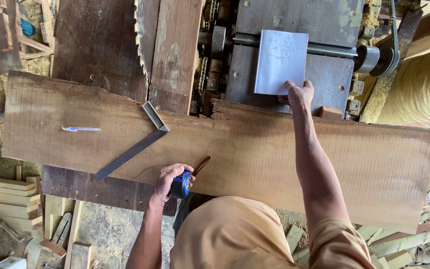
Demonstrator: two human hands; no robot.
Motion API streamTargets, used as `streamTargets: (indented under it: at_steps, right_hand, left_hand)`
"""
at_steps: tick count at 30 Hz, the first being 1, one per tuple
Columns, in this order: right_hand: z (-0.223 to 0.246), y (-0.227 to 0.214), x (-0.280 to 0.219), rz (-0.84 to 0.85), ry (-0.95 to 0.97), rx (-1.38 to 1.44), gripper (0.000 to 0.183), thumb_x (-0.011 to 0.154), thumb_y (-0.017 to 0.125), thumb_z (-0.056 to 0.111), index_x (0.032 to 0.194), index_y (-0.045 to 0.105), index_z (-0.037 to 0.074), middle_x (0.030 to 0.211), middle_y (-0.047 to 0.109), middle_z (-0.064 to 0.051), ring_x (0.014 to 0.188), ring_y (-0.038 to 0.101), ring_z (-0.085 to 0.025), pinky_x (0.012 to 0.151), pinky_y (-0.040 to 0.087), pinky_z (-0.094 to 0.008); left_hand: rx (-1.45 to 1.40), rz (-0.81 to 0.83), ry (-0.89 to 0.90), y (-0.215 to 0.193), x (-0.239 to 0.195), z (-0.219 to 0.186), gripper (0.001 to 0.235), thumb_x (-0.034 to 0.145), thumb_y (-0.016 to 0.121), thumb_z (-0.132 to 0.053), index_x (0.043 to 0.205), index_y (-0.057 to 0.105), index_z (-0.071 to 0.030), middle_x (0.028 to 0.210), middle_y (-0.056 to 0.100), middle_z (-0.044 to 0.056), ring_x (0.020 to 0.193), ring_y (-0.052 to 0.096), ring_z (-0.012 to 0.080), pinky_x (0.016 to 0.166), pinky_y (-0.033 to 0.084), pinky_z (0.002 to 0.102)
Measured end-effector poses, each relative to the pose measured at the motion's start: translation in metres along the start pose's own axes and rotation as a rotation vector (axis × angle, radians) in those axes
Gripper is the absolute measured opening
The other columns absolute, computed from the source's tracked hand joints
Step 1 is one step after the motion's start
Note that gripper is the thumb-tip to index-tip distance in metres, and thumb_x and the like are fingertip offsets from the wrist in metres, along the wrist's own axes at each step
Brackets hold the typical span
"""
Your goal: Measure, mark, and cut a wooden board with a circular saw
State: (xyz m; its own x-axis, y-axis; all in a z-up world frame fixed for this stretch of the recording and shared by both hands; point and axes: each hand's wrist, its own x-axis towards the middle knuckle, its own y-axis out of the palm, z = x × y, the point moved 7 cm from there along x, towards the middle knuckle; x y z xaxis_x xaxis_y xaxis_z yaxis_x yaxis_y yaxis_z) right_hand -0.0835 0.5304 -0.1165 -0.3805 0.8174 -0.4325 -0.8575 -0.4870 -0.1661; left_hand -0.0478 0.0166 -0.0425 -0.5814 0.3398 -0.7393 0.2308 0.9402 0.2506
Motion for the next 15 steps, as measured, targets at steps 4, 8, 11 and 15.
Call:
streamTargets:
  at_steps: [4,8,11,15]
  right_hand:
    - [-0.0008,0.0001,0.0000,0.005,0.009,0.026,0.041,0.080,0.083,0.012,0.105,0.053,-0.004,0.089,0.050,-0.020,0.070,0.069,-0.040,0.052,0.068,-0.056]
    - [0.0019,0.0006,-0.0030,0.015,0.012,0.036,0.040,0.079,0.082,0.011,0.104,0.054,-0.003,0.088,0.050,-0.019,0.069,0.069,-0.039,0.052,0.068,-0.056]
    - [0.0046,0.0000,-0.0069,0.016,0.002,0.033,0.041,0.079,0.082,0.011,0.104,0.054,-0.004,0.088,0.051,-0.019,0.070,0.068,-0.036,0.053,0.068,-0.056]
    - [0.0036,-0.0003,-0.0066,0.022,-0.009,0.016,0.041,0.081,0.082,0.013,0.103,0.053,-0.004,0.088,0.050,-0.018,0.075,0.067,-0.036,0.054,0.067,-0.056]
  left_hand:
    - [0.004,0.004,0.001,0.0008,-0.0011,-0.0006,0.033,0.091,0.065,-0.024,0.101,0.075,0.005,0.074,0.073,0.030,0.062,0.076,0.0300,0.061,0.067,0.042]
    - [-0.002,0.010,0.008,-0.0027,0.0018,0.0034,0.034,0.091,0.065,-0.024,0.102,0.075,0.006,0.074,0.073,0.030,0.062,0.076,0.0302,0.060,0.066,0.042]
    - [-0.001,0.015,0.015,-0.0036,0.0031,0.0051,0.034,0.091,0.064,-0.024,0.103,0.075,0.006,0.075,0.073,0.031,0.062,0.076,0.0310,0.060,0.066,0.041]
    - [0.006,0.014,0.020,-0.0008,0.0005,0.0005,0.034,0.091,0.064,-0.024,0.103,0.075,0.006,0.075,0.074,0.031,0.062,0.076,0.0312,0.060,0.066,0.042]
